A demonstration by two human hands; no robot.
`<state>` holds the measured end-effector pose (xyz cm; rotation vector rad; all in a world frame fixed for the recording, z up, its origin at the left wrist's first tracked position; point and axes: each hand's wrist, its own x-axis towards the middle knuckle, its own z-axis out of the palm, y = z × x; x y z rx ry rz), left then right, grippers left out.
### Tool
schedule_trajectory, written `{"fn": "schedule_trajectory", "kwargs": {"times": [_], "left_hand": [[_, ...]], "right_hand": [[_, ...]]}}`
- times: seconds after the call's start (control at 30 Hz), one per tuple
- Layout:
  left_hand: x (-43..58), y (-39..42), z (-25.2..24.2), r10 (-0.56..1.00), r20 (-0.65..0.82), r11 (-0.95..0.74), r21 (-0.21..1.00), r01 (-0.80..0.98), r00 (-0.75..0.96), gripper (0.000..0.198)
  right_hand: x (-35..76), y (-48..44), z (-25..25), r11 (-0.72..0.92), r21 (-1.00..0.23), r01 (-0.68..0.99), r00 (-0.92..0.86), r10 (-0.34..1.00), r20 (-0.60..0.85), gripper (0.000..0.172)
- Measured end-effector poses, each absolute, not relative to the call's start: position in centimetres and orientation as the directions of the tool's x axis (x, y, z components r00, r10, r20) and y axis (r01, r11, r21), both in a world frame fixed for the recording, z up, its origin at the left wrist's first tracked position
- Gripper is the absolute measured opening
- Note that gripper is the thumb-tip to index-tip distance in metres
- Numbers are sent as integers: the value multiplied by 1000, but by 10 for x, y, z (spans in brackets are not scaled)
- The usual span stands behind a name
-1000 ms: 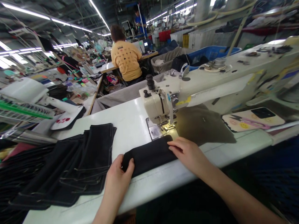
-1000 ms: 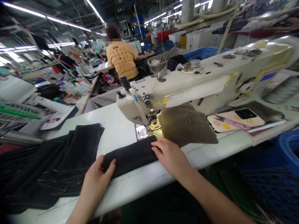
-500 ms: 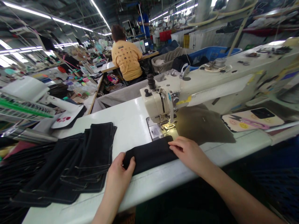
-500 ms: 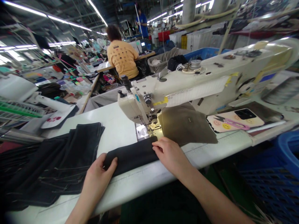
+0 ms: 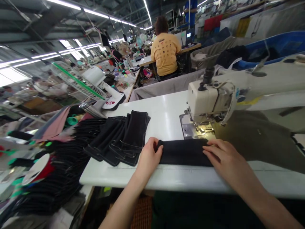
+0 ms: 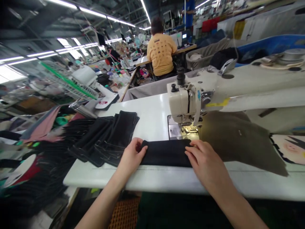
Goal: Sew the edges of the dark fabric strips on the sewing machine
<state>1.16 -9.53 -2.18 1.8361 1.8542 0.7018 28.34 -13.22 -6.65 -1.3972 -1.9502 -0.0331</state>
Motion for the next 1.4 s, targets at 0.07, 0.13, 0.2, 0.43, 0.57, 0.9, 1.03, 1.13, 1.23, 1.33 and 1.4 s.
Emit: {"fn": "schedule_trajectory", "kwargs": {"times": [0.07, 0.13, 0.2, 0.43, 0.57, 0.9, 1.03, 1.13, 1.23, 1.33, 1.4], "left_hand": [[12, -96, -21, 998, 52, -18, 628, 778, -19, 10], [13, -96, -20, 998, 58, -24, 622, 782, -16, 9], [13, -96, -19, 998, 55, -21, 606, 795, -15, 9], [14, -102, -20, 941, 257, -275, 199, 941, 220, 27], [15, -95, -16, 801, 117, -589, -30, 808, 588, 35], [76, 8, -7, 777, 58, -629, 64, 775, 626, 37], [97, 35, -15, 739, 35, -669, 149, 728, 672, 38], [102, 42, -21, 729, 53, -680, 176, 712, 683, 42], [101, 45, -25, 711, 66, -697, 194, 690, 700, 42], [100, 47, -28, 692, 83, -717, 198, 669, 717, 42], [99, 47, -29, 686, 93, -723, 200, 661, 722, 42]], "right_hand": [[284, -132, -67, 412, -367, 834, -157, 815, 558, 33], [284, -132, -67, 407, -367, 837, -158, 821, 549, 34], [284, -133, -66, 399, -371, 839, -155, 828, 539, 34], [290, -127, -62, 431, -312, 847, -227, 822, 522, 27], [301, -121, -57, 507, -244, 827, -351, 803, 481, 23], [281, -131, -54, 431, -249, 867, -291, 844, 451, 25], [276, -130, -54, 385, -289, 876, -239, 869, 433, 26], [277, -129, -54, 378, -299, 876, -225, 869, 440, 24], [278, -128, -55, 375, -300, 877, -218, 867, 447, 24], [278, -128, -57, 374, -315, 872, -218, 874, 434, 25], [278, -128, -57, 373, -320, 871, -218, 877, 428, 26]]}}
